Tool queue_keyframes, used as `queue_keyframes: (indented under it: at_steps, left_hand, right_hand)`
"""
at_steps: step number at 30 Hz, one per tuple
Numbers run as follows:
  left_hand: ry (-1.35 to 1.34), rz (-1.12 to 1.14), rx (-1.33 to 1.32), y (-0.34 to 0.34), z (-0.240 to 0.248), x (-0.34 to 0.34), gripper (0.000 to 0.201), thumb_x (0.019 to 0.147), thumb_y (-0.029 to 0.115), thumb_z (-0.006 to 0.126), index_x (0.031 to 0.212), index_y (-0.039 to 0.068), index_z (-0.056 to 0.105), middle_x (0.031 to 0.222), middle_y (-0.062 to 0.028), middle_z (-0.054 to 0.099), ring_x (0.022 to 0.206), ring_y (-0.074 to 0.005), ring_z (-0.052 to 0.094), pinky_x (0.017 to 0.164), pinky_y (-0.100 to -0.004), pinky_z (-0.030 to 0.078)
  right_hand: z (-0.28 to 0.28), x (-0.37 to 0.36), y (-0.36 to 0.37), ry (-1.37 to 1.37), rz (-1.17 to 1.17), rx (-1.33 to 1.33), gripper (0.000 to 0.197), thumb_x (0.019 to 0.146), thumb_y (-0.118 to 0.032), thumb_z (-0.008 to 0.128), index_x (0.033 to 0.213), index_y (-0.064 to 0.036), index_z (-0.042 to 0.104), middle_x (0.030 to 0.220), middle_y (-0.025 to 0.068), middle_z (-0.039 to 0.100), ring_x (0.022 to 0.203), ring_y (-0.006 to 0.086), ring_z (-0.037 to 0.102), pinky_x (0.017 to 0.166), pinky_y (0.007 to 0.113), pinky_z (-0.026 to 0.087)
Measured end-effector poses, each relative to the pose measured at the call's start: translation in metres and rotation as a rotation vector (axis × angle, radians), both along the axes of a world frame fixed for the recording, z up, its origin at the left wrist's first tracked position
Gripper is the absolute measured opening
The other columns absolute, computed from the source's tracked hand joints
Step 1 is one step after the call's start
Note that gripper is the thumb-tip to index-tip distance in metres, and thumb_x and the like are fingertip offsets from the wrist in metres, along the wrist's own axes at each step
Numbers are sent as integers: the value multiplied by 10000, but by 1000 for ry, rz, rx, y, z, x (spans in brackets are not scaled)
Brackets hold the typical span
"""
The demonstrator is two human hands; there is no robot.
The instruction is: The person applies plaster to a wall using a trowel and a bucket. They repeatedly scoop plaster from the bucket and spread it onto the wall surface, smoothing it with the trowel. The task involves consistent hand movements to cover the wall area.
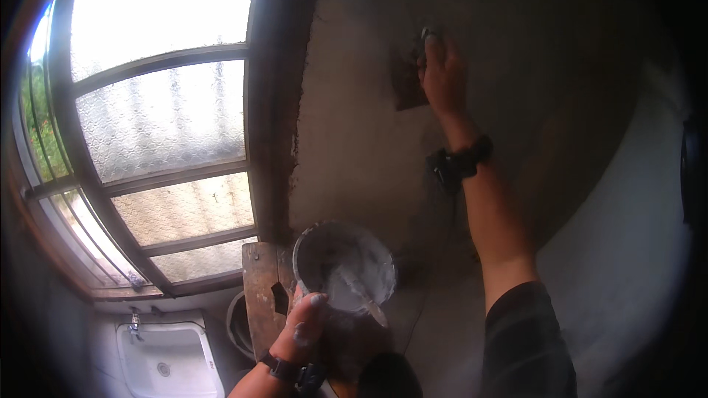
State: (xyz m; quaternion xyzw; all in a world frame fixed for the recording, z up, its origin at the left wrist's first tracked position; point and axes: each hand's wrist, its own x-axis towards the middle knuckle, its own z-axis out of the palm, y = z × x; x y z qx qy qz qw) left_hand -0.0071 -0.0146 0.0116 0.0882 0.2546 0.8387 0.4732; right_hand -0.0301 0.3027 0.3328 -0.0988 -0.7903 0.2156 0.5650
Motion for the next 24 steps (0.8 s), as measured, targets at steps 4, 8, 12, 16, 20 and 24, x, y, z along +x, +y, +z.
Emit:
queue_keyframes:
  at_steps: [4, 8, 12, 16, 20, 24]
  left_hand:
    - [-2, -60, 13, 2, 0, 2, 154, 854, 220, 664, 969, 142, 598, 918, 31, 578, 902, -83, 528, 802, -241, 400]
    - [58, 29, 44, 1, -1, 2, 173, 848, 214, 659, 992, 139, 599, 952, 22, 575, 922, -89, 526, 816, -241, 398]
    - [116, 37, 16, 1, 24, 9, 155, 837, 187, 641, 962, 140, 564, 908, 16, 548, 878, -100, 530, 788, -256, 426]
    - [55, 15, 26, 4, -3, -4, 156, 826, 173, 642, 943, 144, 543, 854, 8, 534, 849, -113, 535, 789, -281, 440]
    - [30, 38, 4, 7, 3, 4, 156, 812, 171, 653, 923, 146, 545, 831, 3, 533, 832, -116, 536, 780, -278, 441]
    - [36, 37, -11, 12, -11, 3, 175, 801, 170, 655, 932, 137, 544, 861, 1, 544, 853, -126, 546, 796, -284, 445]
  right_hand:
    - [2, -18, 32, 119, -138, 100, 434, 985, -365, 458, 1207, -6, 562, 729, 88, 602, 650, 187, 611, 557, 343, 480]
    - [-64, -7, 1, 85, 120, -257, 433, 985, -362, 467, 1258, -34, 542, 774, 62, 598, 632, 159, 574, 558, 322, 478]
    - [-120, 26, 34, -46, 68, -230, 412, 983, -348, 482, 1260, -48, 542, 771, 17, 589, 627, 114, 548, 553, 296, 471]
    - [-101, 25, 11, 12, 133, -235, 375, 980, -350, 493, 1141, -21, 576, 754, 56, 584, 616, 156, 562, 556, 317, 476]
    - [-38, -8, 15, 71, 55, 60, 311, 975, -343, 508, 1016, -42, 575, 706, -15, 546, 575, 81, 520, 501, 249, 432]
    - [-46, -41, 13, 0, -118, 210, 358, 969, -341, 518, 1131, -26, 567, 749, -1, 547, 615, 91, 523, 559, 269, 459]
